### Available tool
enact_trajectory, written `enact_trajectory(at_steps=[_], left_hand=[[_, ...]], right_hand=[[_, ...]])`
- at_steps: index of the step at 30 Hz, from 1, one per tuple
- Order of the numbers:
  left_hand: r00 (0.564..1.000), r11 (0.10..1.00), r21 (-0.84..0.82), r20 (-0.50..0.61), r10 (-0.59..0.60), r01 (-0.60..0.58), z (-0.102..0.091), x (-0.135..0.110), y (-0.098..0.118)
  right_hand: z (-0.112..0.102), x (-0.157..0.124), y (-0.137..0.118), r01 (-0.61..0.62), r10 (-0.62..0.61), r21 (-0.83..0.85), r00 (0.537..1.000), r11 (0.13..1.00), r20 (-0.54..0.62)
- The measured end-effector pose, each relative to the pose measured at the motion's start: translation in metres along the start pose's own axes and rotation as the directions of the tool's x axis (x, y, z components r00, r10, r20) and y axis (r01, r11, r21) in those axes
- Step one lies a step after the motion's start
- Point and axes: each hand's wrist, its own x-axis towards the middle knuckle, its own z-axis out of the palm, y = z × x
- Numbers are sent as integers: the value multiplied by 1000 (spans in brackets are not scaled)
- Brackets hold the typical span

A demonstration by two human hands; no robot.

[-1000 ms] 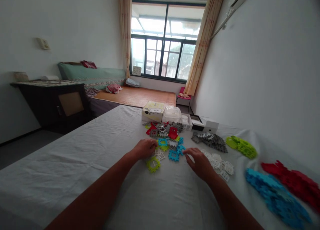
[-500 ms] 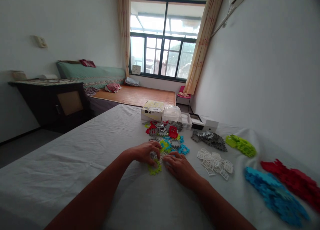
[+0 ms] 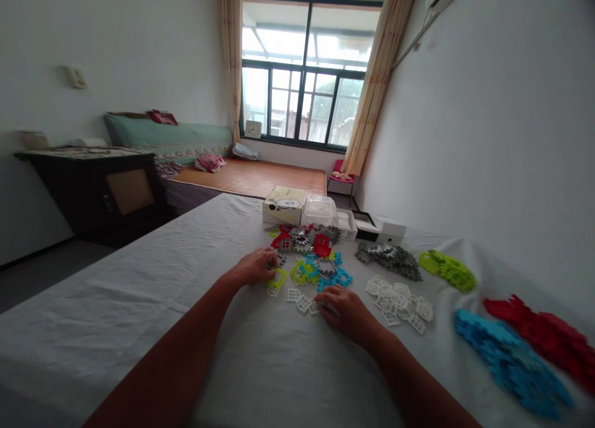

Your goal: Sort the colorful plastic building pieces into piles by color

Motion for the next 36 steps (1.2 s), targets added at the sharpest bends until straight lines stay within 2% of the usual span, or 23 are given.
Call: enact_trajectory(at_steps=[2,4,6,8,10,13,15,17,20,22,24,26,30,33,36], left_hand=[[999,999,14,-12,-48,48,2,1,-3],[994,994,32,-42,-99,100,6,1,-4],[985,988,40,-97,-146,151,11,3,-5],[971,984,39,-172,-164,173,16,5,-4],[968,994,25,-230,-97,106,21,7,1],[959,988,-5,-238,151,-156,23,7,18],[936,955,-27,-212,282,-294,24,5,33],[928,940,-35,-177,329,-340,25,2,45],[942,950,3,-125,310,-312,29,0,54],[956,962,36,-108,273,-270,30,1,51],[972,978,50,-112,207,-203,29,3,43],[984,993,44,-131,119,-114,27,5,34],[982,999,44,-188,-15,24,26,6,19],[974,998,56,-227,22,-9,29,7,19],[958,989,48,-246,149,-142,29,5,28]], right_hand=[[-5,0,5,-40,37,-36,996,999,-76],[-14,-1,16,-129,111,-93,978,987,-178],[-28,-7,33,-268,223,-144,936,953,-272],[-42,-18,54,-433,355,-199,874,879,-330],[-53,-30,74,-552,469,-276,826,787,-313],[-59,-41,91,-603,542,-376,797,703,-267],[-56,-39,89,-584,501,-374,811,720,-303],[-48,-30,75,-491,397,-297,859,819,-325],[-30,-13,43,-231,201,-108,950,967,-237],[-17,-5,22,-82,79,-26,990,996,-119],[-6,1,8,10,-10,-6,1000,1000,-7],[0,4,0,42,-41,-23,998,999,51],[2,6,-7,44,-33,-133,996,990,79],[0,5,-11,52,-33,-260,997,964,74],[-1,3,-13,36,-22,-321,999,946,49]])
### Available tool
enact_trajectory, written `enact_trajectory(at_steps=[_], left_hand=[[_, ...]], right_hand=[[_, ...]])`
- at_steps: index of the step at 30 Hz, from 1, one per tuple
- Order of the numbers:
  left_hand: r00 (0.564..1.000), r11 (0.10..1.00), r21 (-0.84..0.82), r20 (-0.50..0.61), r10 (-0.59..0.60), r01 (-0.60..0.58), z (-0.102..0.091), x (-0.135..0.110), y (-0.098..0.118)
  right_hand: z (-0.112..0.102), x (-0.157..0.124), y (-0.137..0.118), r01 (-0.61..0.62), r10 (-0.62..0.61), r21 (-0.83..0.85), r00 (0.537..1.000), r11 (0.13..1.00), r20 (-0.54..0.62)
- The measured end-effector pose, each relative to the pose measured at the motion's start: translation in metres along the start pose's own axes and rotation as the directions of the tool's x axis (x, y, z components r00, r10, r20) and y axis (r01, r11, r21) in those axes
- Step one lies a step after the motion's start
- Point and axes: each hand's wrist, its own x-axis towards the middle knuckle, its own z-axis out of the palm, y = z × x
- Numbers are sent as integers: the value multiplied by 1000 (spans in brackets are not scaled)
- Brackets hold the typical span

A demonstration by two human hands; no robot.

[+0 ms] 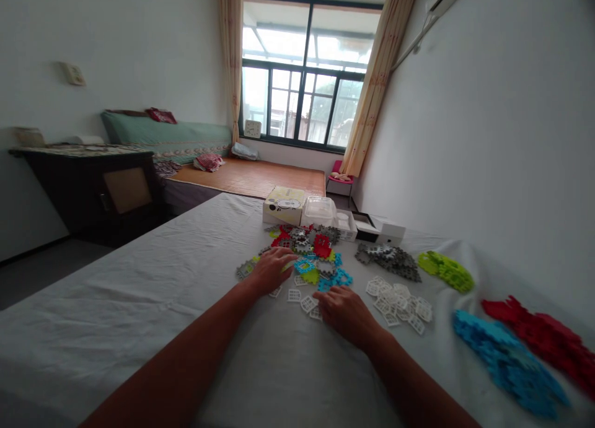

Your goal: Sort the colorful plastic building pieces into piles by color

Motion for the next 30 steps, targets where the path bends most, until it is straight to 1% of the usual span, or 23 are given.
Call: enact_trajectory(at_steps=[2,4,6,8,11,14,16,18,20,22,25,27,30], left_hand=[[995,994,-31,8,102,-102,-2,-1,9],[980,980,-47,39,193,-191,-4,-2,18],[963,967,-44,88,253,-250,-3,-4,23],[950,961,-27,146,275,-274,0,-4,26],[957,972,23,184,225,-233,3,-4,23],[976,985,80,170,135,-150,2,-3,15],[984,988,120,159,75,-95,1,-3,10],[988,986,164,150,17,-42,0,-4,4],[990,979,204,137,-42,13,0,-4,-1],[989,972,228,120,-90,61,2,-4,-6],[989,968,232,86,-121,99,4,-4,-10],[990,969,222,63,-126,109,5,-4,-12],[991,974,195,47,-127,116,5,-3,-12]], right_hand=[[-1,-1,0,-16,17,47,1000,999,-7],[-2,-3,1,-36,37,142,999,989,0],[-3,-4,2,-64,60,229,998,971,24],[-3,-5,3,-89,79,282,996,955,47],[0,-5,5,-127,108,364,992,923,70],[4,-5,6,-161,136,476,987,864,86],[5,-5,8,-165,150,543,986,823,72],[5,-5,12,-180,185,597,981,782,53],[3,-6,19,-217,233,631,971,745,59],[-1,-8,30,-253,272,620,960,743,65],[-10,-18,58,-304,347,527,938,794,20],[-16,-29,81,-394,438,409,899,823,-14],[-21,-46,112,-550,563,176,826,817,-34]])
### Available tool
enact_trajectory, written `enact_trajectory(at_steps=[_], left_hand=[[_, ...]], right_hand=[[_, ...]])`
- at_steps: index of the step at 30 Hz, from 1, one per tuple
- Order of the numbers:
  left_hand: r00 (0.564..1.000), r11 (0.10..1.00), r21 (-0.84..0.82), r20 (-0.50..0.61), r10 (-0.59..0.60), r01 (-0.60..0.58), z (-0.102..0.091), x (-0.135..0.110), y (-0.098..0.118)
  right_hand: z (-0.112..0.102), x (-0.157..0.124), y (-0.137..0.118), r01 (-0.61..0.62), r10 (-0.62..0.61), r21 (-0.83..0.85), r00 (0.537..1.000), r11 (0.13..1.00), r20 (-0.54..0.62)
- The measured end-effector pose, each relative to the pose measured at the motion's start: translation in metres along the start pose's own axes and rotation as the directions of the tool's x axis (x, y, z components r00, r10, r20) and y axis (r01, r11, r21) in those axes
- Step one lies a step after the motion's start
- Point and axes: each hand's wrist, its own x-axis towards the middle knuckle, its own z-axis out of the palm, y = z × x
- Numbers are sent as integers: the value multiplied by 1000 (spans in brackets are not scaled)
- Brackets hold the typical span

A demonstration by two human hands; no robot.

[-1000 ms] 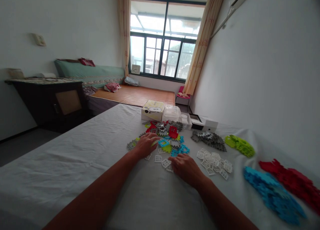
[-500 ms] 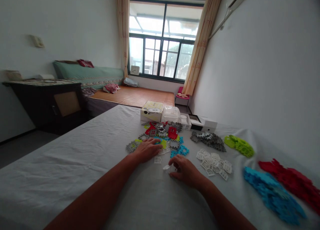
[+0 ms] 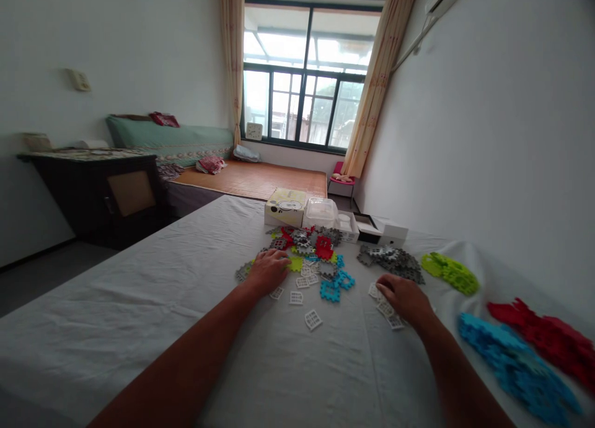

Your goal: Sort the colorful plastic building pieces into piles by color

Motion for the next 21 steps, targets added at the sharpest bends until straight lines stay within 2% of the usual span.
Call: enact_trajectory(at_steps=[2,4,7,9,11,15,21], left_hand=[[999,998,-34,-1,44,-44,-1,0,0],[991,989,-74,1,131,-130,-1,-1,2],[966,960,-116,14,256,-253,0,-1,7],[959,953,-125,23,281,-276,2,-2,12],[959,953,-125,37,282,-275,3,-2,16],[940,933,-162,64,335,-322,-6,-4,23],[850,802,-382,73,522,-460,-20,-6,33]], right_hand=[[0,1,11,-32,26,-118,998,993,-53],[6,1,7,2,-24,-152,990,988,-142],[21,-1,-23,196,-200,-44,958,980,-207],[30,-4,-48,344,-331,49,928,938,-173],[37,-6,-68,424,-411,93,902,901,-136],[42,-7,-77,452,-437,127,890,883,-135],[44,-8,-75,457,-443,187,889,870,-113]])
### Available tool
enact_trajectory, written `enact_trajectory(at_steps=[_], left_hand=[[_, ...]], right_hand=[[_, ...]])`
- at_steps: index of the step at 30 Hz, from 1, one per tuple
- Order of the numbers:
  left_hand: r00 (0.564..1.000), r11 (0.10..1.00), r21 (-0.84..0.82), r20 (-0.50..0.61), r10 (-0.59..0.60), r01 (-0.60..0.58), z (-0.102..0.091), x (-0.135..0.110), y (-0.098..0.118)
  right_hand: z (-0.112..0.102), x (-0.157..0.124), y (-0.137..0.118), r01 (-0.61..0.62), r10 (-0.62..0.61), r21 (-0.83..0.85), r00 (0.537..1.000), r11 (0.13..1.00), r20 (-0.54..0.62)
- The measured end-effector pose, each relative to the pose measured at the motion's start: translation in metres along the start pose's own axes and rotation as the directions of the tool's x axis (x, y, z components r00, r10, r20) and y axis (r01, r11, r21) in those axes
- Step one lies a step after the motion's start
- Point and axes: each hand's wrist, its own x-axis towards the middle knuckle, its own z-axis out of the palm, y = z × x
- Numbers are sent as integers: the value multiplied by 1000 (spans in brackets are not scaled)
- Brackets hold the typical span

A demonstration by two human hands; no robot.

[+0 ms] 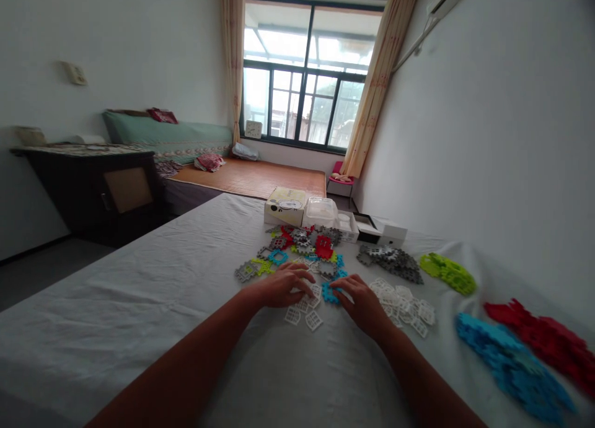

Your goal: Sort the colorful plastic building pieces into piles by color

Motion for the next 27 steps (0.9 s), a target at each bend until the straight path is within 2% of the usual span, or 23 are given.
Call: enact_trajectory(at_steps=[3,7,10,17,19,22,24,27], left_hand=[[997,997,-81,-81,6,-12,3,4,-3],[964,991,-31,-228,-135,132,7,4,-16],[958,982,32,-228,-174,186,6,1,-22],[968,981,85,-196,-157,177,7,0,-22],[968,981,86,-197,-155,174,7,-1,-24],[967,979,87,-197,-162,182,7,-2,-28],[967,979,88,-194,-166,185,7,-2,-29],[970,980,89,-187,-157,176,8,-2,-30]], right_hand=[[7,2,-12,62,-62,2,996,998,56],[15,5,-29,193,-177,-66,965,979,195],[13,6,-37,237,-206,-110,949,965,237],[13,5,-47,284,-234,-254,949,924,212],[11,7,-41,208,-173,-288,975,935,140],[-6,6,-16,-35,21,-284,999,958,-50],[-24,0,8,-218,182,-282,972,934,-151],[-48,-12,44,-407,367,-331,913,852,-176]])
